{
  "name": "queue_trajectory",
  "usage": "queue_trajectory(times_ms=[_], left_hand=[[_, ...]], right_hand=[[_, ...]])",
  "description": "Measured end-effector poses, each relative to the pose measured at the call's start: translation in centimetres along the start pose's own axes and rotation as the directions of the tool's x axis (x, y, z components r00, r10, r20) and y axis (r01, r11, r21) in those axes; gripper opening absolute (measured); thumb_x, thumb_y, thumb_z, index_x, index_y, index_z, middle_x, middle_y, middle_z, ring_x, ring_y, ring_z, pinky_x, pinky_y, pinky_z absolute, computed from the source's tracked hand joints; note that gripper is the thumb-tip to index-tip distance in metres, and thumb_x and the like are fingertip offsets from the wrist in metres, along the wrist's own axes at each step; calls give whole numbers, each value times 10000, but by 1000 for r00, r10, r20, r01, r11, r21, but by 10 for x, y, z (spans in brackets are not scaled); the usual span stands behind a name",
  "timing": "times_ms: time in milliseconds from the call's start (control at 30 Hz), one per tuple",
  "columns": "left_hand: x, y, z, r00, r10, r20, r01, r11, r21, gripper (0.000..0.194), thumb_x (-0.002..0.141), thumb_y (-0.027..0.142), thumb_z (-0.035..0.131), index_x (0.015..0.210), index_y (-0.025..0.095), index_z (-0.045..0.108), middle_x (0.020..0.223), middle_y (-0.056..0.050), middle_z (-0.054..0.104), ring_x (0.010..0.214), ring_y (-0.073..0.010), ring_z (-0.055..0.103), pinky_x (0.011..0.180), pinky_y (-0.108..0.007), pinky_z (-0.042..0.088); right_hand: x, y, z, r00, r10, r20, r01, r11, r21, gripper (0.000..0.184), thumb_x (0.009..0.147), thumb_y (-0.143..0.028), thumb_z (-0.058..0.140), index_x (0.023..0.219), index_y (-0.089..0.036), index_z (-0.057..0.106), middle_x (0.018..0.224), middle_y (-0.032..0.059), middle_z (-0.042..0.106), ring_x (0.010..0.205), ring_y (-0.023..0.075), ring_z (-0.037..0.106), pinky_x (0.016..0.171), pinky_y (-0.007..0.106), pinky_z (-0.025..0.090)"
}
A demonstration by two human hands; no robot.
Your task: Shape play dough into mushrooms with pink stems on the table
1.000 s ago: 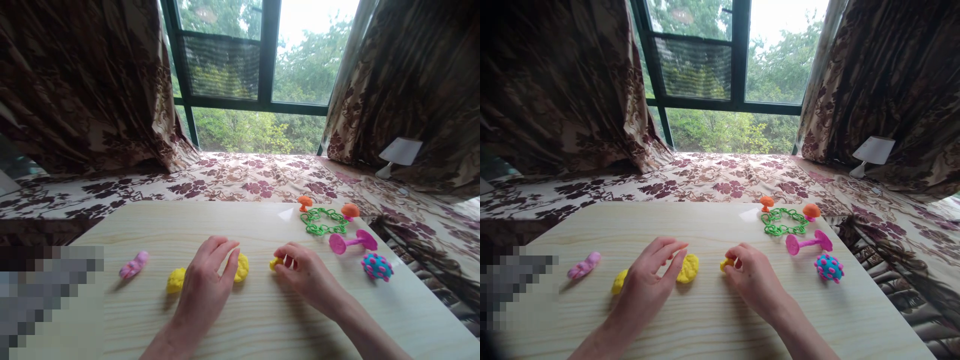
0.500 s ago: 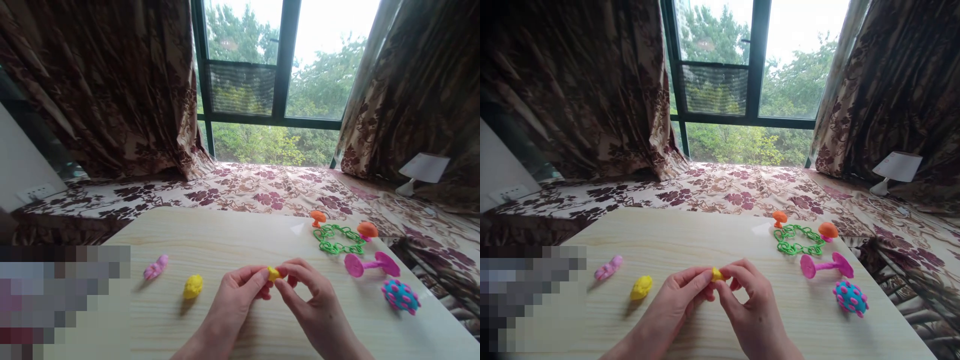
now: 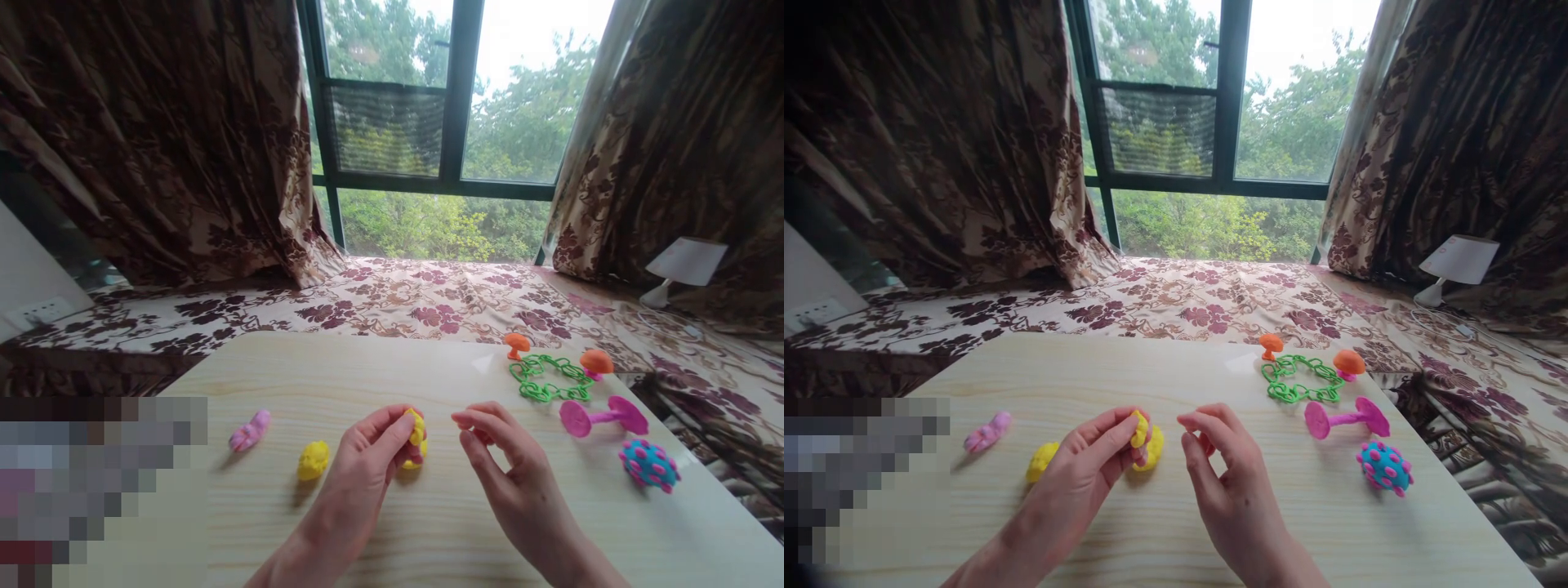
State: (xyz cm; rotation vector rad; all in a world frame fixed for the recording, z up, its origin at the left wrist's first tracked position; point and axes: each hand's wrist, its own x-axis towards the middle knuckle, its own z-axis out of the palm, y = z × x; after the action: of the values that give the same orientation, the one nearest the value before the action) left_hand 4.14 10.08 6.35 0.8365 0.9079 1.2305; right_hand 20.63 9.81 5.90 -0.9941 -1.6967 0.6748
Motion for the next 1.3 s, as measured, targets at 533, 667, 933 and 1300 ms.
queue_trajectory(times_ms=[533,667,933,1300], left_hand=[[1,13,-4,993,-107,49,117,948,-297,113,800,130,510,880,138,590,799,-52,593,798,-168,590,823,-346,452],[2,18,-2,998,-45,46,60,913,-404,164,771,55,443,713,152,562,754,-24,546,762,-133,542,760,-292,452],[-5,17,-1,998,-66,6,60,866,-496,420,814,281,416,424,204,282,414,71,178,378,-77,188,373,-223,222],[3,11,2,971,-215,102,236,805,-544,239,842,352,460,808,145,572,701,-34,556,684,-136,561,734,-304,471]], right_hand=[[0,7,3,997,43,67,-46,998,49,138,878,-176,460,914,-194,592,861,29,560,759,141,533,660,251,436],[-1,9,4,996,48,72,-51,998,44,145,885,-190,448,910,-189,591,861,33,559,766,147,534,681,261,439],[-2,10,5,996,49,79,-52,998,36,147,882,-196,447,896,-184,592,844,38,560,752,153,536,665,262,446],[-3,12,7,996,-4,92,4,1000,1,150,859,-148,464,945,-192,579,832,37,565,701,134,533,630,250,446]])
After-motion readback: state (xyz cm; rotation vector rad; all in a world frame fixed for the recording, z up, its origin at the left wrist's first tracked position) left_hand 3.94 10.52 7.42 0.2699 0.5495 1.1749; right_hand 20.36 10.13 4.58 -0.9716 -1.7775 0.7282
